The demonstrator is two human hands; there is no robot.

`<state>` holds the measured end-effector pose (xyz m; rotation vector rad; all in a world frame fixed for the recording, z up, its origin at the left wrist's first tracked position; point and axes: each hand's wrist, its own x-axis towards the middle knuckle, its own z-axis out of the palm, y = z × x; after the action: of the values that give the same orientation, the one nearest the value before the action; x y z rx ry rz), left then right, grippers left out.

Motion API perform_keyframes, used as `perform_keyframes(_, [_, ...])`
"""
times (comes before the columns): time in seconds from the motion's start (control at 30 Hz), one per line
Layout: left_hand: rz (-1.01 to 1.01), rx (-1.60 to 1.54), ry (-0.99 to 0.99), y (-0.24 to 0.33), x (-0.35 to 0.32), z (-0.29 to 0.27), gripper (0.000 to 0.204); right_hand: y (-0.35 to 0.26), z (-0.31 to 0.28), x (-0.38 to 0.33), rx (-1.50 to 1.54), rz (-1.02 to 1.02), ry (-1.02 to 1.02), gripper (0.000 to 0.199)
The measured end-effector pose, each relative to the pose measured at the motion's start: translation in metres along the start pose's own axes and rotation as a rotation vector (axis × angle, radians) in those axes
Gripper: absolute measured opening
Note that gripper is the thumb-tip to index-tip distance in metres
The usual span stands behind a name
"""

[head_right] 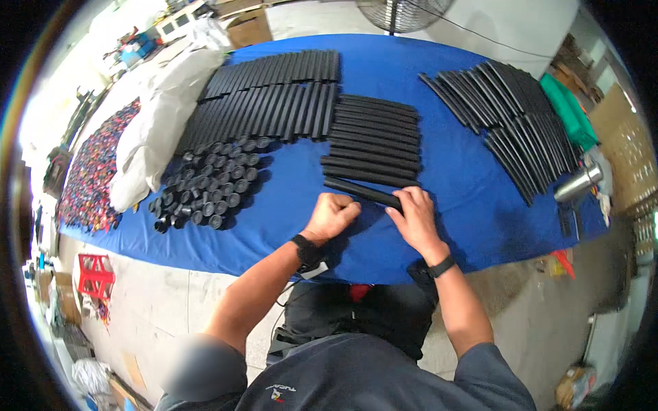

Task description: The person inserts small black caps into the ends of black foam tubes. They pick up a tube and a cap, fit the cap into the tube, and place the assembled unit on a blue table. The person repeats this process, organizing the finished tubes into neat rows.

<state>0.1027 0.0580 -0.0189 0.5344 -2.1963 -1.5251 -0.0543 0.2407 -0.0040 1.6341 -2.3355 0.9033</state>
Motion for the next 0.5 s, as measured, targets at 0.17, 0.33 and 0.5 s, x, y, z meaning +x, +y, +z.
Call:
perform_keyframes(0.17, [0.099,0.04,-0.005,0.0,-0.002,-0.005,0.033,-0.003,0.0,-0.001,0.166,0.085,0.003,0.034])
perform_keyframes(0.33, [0.055,0.053,0.001,0.008,-0.003,-0.008,0.031,-0.014,-0.002,-0.002,0.181,0.169,-0.01,0.033])
perform_keyframes(0.5, [0.012,0.067,-0.021,0.012,-0.002,-0.01,0.029,-0.01,0.001,-0.002,0.185,0.173,0.003,0.033])
